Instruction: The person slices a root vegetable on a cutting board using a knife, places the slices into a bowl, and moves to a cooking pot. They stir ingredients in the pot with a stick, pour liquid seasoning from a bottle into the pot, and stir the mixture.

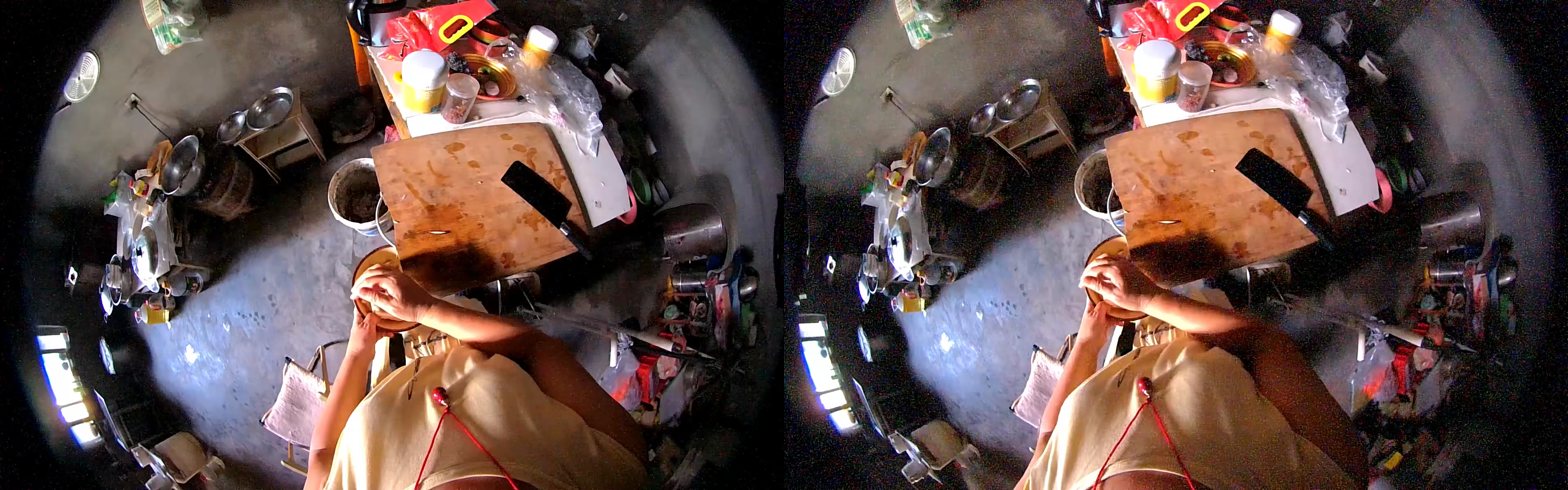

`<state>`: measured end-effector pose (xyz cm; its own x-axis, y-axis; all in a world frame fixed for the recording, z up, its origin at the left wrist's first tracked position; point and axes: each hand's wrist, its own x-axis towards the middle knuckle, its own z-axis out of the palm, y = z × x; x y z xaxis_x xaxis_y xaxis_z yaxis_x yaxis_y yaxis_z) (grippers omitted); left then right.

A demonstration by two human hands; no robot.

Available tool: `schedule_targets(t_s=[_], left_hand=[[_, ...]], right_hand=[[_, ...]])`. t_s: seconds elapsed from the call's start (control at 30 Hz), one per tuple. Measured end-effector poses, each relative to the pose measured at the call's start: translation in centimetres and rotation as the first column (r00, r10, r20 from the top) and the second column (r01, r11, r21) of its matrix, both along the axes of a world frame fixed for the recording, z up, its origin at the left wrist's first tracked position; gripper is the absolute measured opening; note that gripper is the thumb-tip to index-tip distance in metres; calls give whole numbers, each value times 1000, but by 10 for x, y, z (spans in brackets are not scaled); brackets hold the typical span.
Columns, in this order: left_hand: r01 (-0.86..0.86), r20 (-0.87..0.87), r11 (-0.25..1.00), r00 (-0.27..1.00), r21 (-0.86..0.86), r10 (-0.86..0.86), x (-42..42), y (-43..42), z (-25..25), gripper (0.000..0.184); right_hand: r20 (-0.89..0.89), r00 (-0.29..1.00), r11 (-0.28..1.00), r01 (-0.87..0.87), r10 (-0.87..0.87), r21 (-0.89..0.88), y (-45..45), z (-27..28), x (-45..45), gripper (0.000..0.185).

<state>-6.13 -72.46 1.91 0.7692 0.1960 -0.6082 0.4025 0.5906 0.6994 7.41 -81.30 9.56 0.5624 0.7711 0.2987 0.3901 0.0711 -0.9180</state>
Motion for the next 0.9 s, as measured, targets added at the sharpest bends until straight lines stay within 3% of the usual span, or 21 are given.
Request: schedule_targets(t_s=[0.07,0.13,0.2,0.27,0.37,0.4,0.43,0.47,0.5,0.57,0.6,0.63,0.7,0.73,0.8,0.87,0.9], left_hand=[[-30,-1,999,1000,-36,30,-13,-2,-1,41],[-95,-38,995,995,-30,94,-16,-9,-3,41],[-84,-62,993,995,-89,79,-24,-13,-9,41],[-123,-101,989,988,-82,115,-23,-21,4,39],[-189,-135,980,974,-61,180,-22,-30,9,38],[-197,-137,980,972,-41,189,-25,-32,7,39],[-217,-164,975,964,-45,207,-20,-34,18,40],[-244,-191,969,954,-49,230,-15,-36,29,41],[-232,-260,973,940,-7,222,-22,-34,14,43],[-231,-269,973,939,-28,215,-33,-29,1,43],[-250,-272,968,934,-30,233,-40,-27,1,43],[-269,-235,963,934,30,268,-44,-25,11,41],[-394,-318,918,866,43,387,-48,-15,31,36],[-415,-344,908,845,61,410,-54,-7,36,34],[-538,-391,843,779,-16,490,-78,16,15,28],[-586,-351,791,788,-176,506,-106,49,-9,24],[-665,-425,744,694,-68,581,-87,60,28,23]], right_hand=[[93,990,992,93,-102,89,-8,19,10,10],[-36,956,953,288,-293,-98,-29,23,31,8],[-30,860,844,491,-509,-217,-50,-15,64,10],[466,766,802,571,-443,-175,-81,-18,92,13],[253,927,884,349,-277,-311,-71,-26,70,12],[344,919,900,305,-192,-312,-66,-42,57,10],[326,942,941,182,-83,-286,-54,-24,44,8],[45,996,923,84,-73,-376,-44,-31,22,5],[317,936,934,-30,151,-356,-38,-20,15,4],[89,928,900,-322,361,-296,-22,-35,-8,8],[7,914,876,-385,405,-291,-16,-6,-6,10],[13,916,880,-382,401,-283,-10,3,-6,10],[27,933,891,-333,358,-309,2,4,-6,11],[-48,961,942,-277,272,-190,8,2,-5,12],[4,984,933,-168,178,-320,20,0,4,12],[-7,993,946,-114,117,-303,41,13,17,14],[-14,995,960,-97,97,-263,56,7,20,14]])
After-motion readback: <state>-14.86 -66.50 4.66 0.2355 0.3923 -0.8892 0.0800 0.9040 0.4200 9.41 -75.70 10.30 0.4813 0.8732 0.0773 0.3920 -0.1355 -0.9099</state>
